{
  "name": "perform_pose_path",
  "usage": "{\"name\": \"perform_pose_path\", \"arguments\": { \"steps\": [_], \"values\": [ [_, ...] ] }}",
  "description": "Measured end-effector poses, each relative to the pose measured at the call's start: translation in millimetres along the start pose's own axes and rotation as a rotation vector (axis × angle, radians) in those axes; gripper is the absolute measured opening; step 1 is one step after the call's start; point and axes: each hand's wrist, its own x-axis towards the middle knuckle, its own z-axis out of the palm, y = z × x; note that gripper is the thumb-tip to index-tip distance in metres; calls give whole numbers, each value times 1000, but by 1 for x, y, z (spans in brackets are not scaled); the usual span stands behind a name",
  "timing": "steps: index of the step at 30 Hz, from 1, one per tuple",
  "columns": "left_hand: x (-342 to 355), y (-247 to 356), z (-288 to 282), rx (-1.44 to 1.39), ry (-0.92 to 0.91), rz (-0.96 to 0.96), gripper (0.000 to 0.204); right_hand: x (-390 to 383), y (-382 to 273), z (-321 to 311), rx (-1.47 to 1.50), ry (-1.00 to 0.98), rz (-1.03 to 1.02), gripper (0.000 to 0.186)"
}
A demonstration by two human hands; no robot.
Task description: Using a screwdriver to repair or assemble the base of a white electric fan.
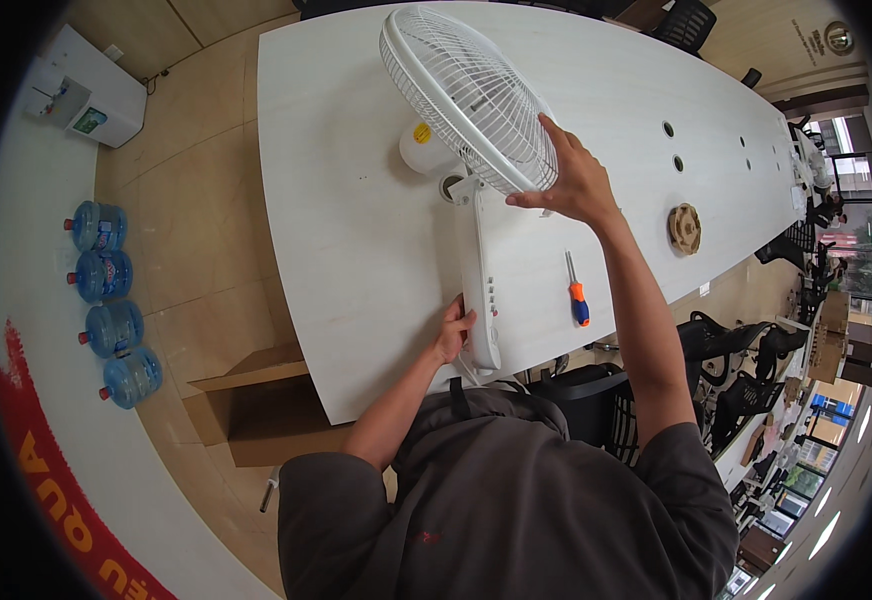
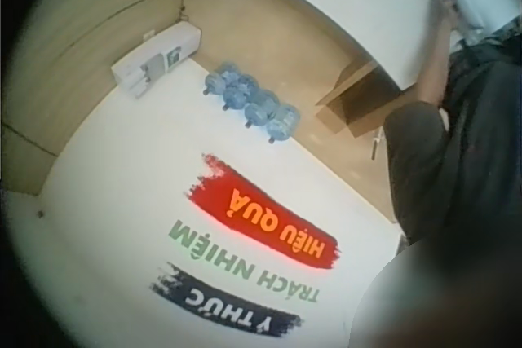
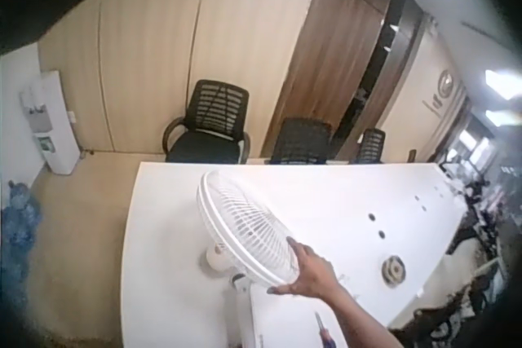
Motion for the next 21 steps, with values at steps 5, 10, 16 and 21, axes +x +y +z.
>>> {"name": "perform_pose_path", "arguments": {
  "steps": [5,10,16,21],
  "values": [
    [-1,16,36,347,120,-1,49,8,2,9,48,94,-28,128],
    [-6,29,48,210,106,-45,56,11,-1,21,121,283,-44,124],
    [-9,41,58,94,-7,-64,69,21,-7,22,153,326,-66,119],
    [-11,56,75,-59,-91,-41,86,37,-26,22,175,353,-43,113]
  ]
}}
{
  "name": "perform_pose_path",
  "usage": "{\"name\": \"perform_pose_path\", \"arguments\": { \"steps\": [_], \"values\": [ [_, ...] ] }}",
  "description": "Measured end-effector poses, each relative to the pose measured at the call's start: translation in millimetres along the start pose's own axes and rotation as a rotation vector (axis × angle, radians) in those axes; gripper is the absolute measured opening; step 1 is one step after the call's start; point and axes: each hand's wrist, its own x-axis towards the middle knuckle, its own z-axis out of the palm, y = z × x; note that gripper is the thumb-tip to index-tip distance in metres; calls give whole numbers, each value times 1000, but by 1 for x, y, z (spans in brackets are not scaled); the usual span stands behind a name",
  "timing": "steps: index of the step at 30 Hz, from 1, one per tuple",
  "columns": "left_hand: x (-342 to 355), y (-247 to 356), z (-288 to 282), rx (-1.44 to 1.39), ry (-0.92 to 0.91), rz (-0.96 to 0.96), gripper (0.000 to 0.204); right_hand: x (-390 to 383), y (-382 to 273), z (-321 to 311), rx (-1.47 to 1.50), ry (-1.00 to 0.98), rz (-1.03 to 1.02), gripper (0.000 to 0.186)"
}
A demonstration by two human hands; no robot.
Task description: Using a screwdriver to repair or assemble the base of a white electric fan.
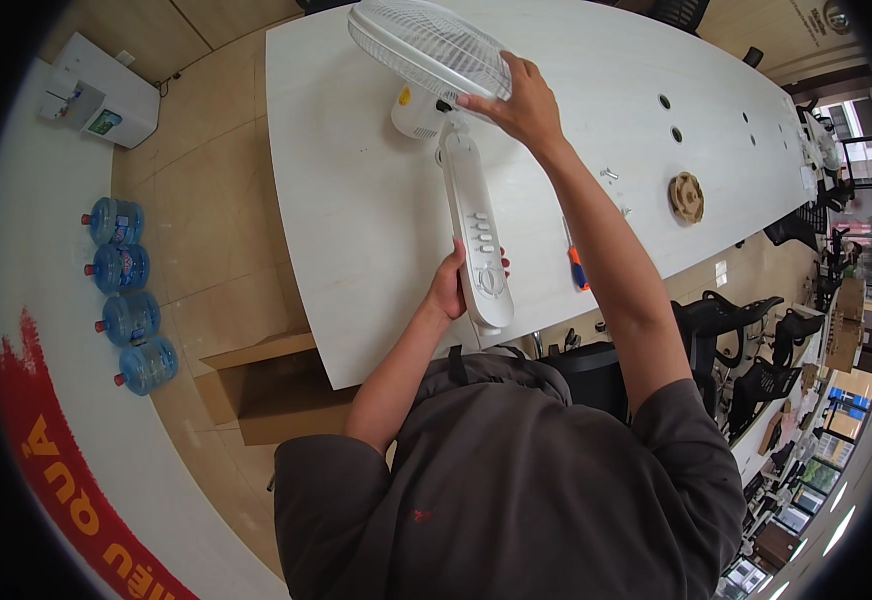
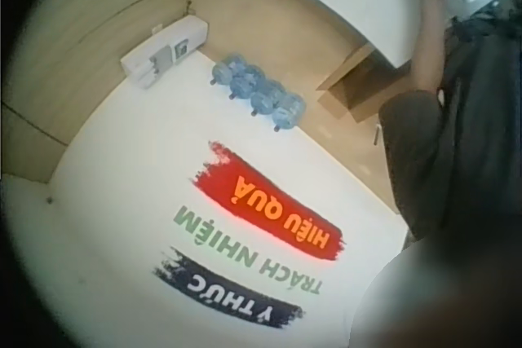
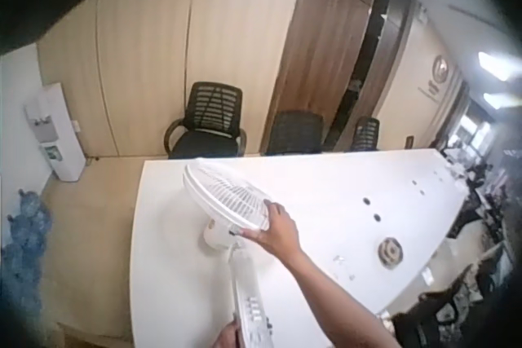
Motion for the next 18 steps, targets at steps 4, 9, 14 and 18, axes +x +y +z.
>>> {"name": "perform_pose_path", "arguments": {
  "steps": [4,9,14,18],
  "values": [
    [-8,21,40,-39,57,56,86,-6,2,2,47,91,-106,101],
    [-9,31,51,-45,62,81,84,-44,9,-14,70,86,-185,82],
    [-7,35,59,-33,77,67,83,-89,5,-39,65,46,-239,75],
    [-3,32,50,-50,32,102,79,-163,-25,-74,525,-317,-130,71]
  ]
}}
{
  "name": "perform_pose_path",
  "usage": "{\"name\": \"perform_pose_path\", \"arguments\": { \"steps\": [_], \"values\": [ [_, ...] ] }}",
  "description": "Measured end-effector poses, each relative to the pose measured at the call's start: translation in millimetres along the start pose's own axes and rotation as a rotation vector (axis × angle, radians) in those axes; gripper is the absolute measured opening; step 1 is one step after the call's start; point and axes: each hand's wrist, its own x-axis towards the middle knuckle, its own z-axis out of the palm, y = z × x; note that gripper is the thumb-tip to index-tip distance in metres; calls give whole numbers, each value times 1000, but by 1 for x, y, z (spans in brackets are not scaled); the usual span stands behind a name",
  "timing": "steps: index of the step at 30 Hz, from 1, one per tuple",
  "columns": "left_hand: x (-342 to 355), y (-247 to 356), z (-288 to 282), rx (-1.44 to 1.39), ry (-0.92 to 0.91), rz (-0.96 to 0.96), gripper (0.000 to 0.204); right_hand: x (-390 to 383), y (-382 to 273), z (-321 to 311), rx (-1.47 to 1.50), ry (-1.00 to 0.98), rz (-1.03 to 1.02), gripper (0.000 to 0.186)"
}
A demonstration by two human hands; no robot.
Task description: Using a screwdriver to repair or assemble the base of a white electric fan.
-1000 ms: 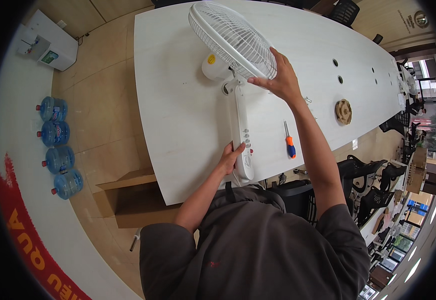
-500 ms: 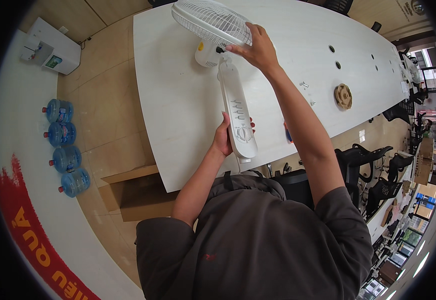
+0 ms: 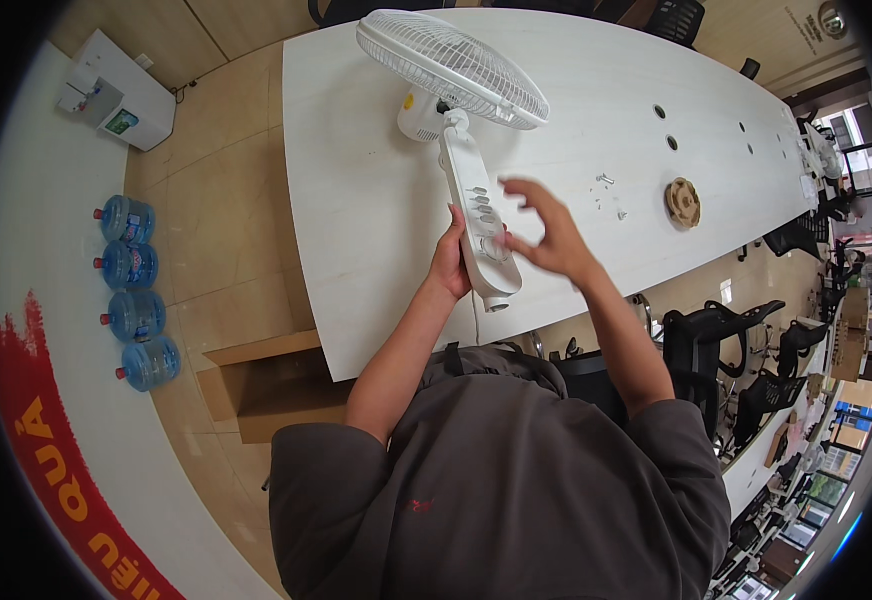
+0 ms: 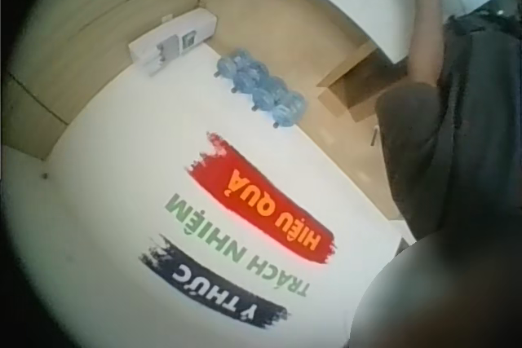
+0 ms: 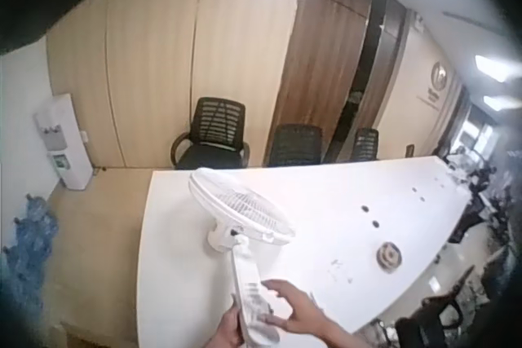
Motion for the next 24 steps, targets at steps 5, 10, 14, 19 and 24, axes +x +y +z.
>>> {"name": "perform_pose_path", "arguments": {
  "steps": [5,10,14,19,24],
  "values": [
    [4,1,4,-59,-5,4,79,-66,-22,17,-40,-149,-63,63],
    [10,6,7,0,-22,-1,79,-74,-27,21,-58,-94,-57,48],
    [13,8,4,11,-21,-11,79,-71,-17,19,-60,-75,-83,39],
    [16,8,-1,10,-12,-13,80,-70,-16,26,-174,-18,-156,31],
    [24,8,-9,53,10,-27,79,-67,3,33,-147,11,-32,28]
  ]
}}
